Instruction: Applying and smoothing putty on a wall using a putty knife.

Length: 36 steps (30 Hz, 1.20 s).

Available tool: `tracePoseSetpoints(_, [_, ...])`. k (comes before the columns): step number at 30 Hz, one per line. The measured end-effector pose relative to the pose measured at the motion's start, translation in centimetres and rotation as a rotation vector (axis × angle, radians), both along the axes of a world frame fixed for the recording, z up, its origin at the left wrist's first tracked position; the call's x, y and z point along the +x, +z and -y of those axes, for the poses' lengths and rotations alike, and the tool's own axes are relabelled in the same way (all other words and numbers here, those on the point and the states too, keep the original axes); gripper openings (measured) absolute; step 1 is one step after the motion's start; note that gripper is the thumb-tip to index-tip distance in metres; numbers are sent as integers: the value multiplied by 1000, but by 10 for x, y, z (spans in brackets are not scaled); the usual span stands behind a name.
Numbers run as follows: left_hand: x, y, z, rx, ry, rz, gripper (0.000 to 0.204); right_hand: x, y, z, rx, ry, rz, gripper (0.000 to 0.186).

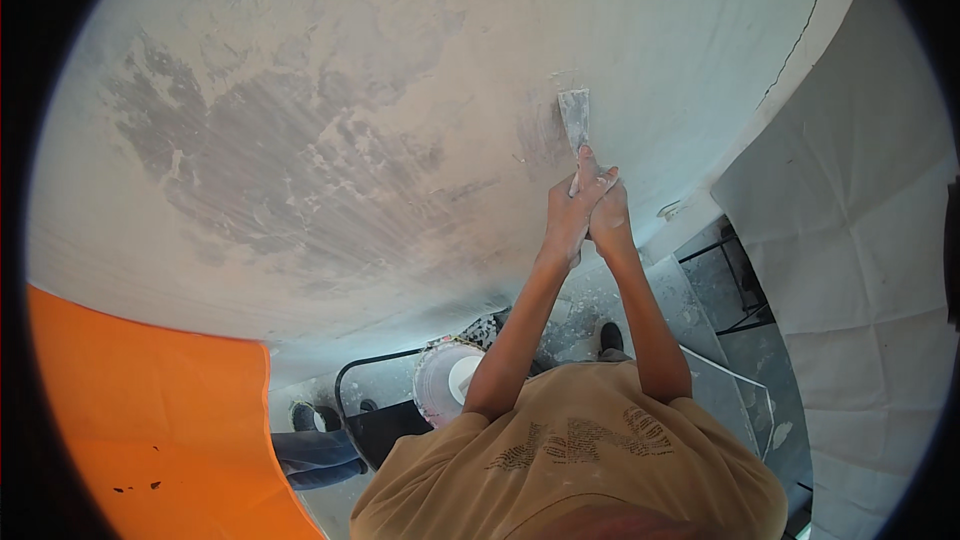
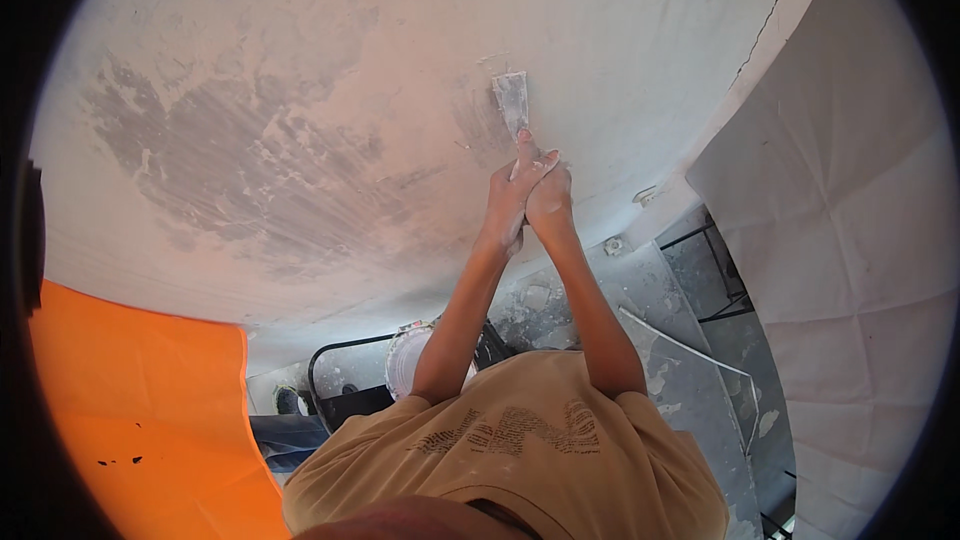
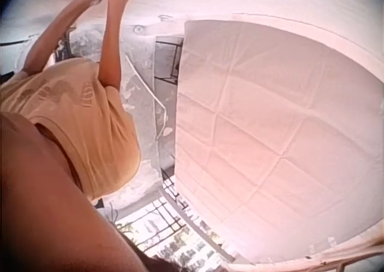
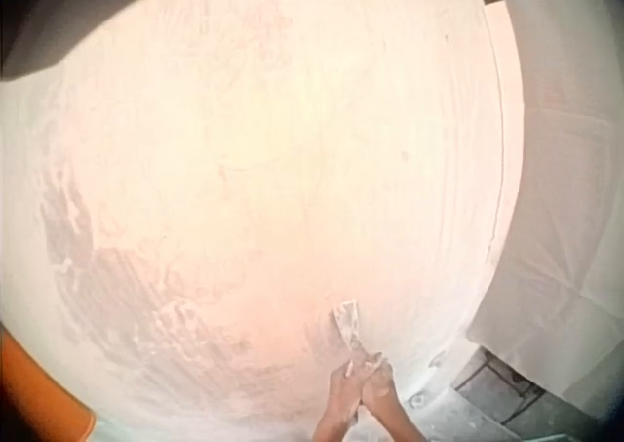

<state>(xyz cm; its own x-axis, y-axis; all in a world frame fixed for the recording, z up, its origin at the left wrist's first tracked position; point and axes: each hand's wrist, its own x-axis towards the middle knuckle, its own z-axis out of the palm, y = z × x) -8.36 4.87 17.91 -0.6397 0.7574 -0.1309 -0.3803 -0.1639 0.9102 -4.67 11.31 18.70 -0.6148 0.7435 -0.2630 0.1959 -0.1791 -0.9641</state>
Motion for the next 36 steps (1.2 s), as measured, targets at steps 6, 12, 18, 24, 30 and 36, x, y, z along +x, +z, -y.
tracePoseSetpoints(6, [7, -23, -3, -51, 110, -5, 34, -2, -37, -7, 51, -42, 49, 65])
tracePoseSetpoints(12, [15, -39, -1, -80, 101, 2, 43, 1, -47, -2, 7, -55, 28, 65])
tracePoseSetpoints(18, [1, 4, -10, -4, 69, -109, 45, 0, -9, -9, -58, 48, -223, 62])
tracePoseSetpoints(24, [3, -23, -2, -91, 116, -72, 46, -4, -37, -1, -106, -1, -135, 60])
tracePoseSetpoints(30, [10, -45, -4, -52, 182, -29, 40, 8, -36, 6, -46, 52, -137, 62])
tracePoseSetpoints(36, [16, -29, 6, -150, 82, 64, 44, 14, -39, 7, -31, 72, -2, 58])
